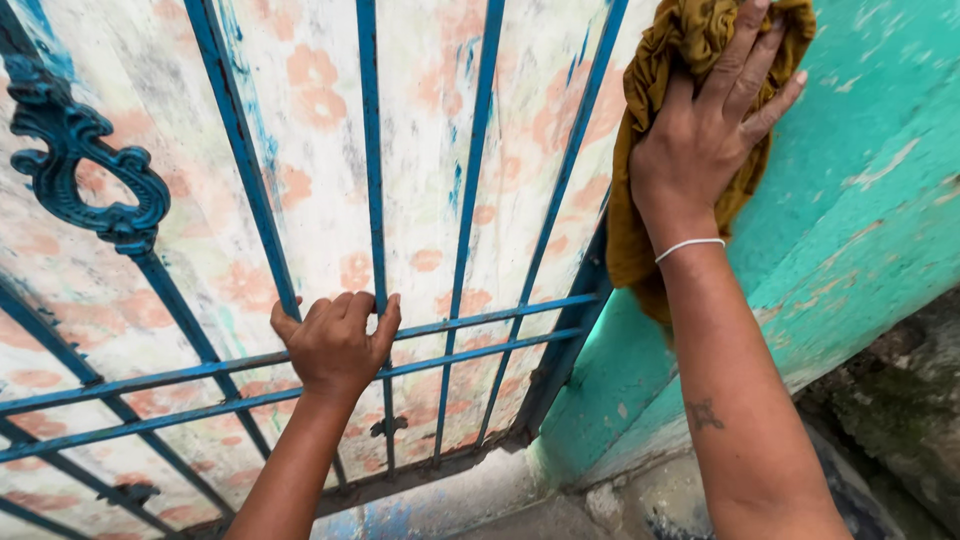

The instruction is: The person wipes down the metal bars of a gate using a cloth while holding the gate by hand.

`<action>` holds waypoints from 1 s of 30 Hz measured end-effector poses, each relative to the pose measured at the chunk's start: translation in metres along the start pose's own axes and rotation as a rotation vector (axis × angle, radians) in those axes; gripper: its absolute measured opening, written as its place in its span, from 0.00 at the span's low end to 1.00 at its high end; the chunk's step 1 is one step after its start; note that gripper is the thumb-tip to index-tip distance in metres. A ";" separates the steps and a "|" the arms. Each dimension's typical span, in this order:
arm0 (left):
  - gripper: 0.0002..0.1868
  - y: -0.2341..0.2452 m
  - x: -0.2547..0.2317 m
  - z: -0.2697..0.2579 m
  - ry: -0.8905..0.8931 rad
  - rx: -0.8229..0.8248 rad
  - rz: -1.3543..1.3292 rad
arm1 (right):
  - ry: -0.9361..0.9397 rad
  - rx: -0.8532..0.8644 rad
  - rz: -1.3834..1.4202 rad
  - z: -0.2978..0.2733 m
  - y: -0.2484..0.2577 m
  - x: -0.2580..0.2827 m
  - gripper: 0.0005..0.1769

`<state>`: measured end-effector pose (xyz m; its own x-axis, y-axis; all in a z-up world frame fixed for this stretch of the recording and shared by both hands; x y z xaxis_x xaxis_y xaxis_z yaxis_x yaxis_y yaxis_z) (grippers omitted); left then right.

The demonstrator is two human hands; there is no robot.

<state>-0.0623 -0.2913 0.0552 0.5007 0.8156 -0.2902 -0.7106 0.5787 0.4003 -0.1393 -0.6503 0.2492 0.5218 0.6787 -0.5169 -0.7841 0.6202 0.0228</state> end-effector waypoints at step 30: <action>0.20 0.005 0.000 0.001 0.012 -0.001 -0.014 | -0.026 0.117 0.031 -0.050 0.060 0.049 0.23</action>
<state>-0.0657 -0.2887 0.0582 0.5049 0.8070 -0.3062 -0.7038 0.5903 0.3952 -0.1782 -0.5998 0.1824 0.5079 0.7070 -0.4921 -0.7560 0.6397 0.1387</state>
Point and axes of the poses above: each hand's wrist, its own z-axis towards the middle knuckle, its own y-axis out of the back of the hand, x = y × z, the point moved 3 cm from there along z, towards the middle knuckle, and after that the axes turned 13 degrees about y, right-handed, at the moved point
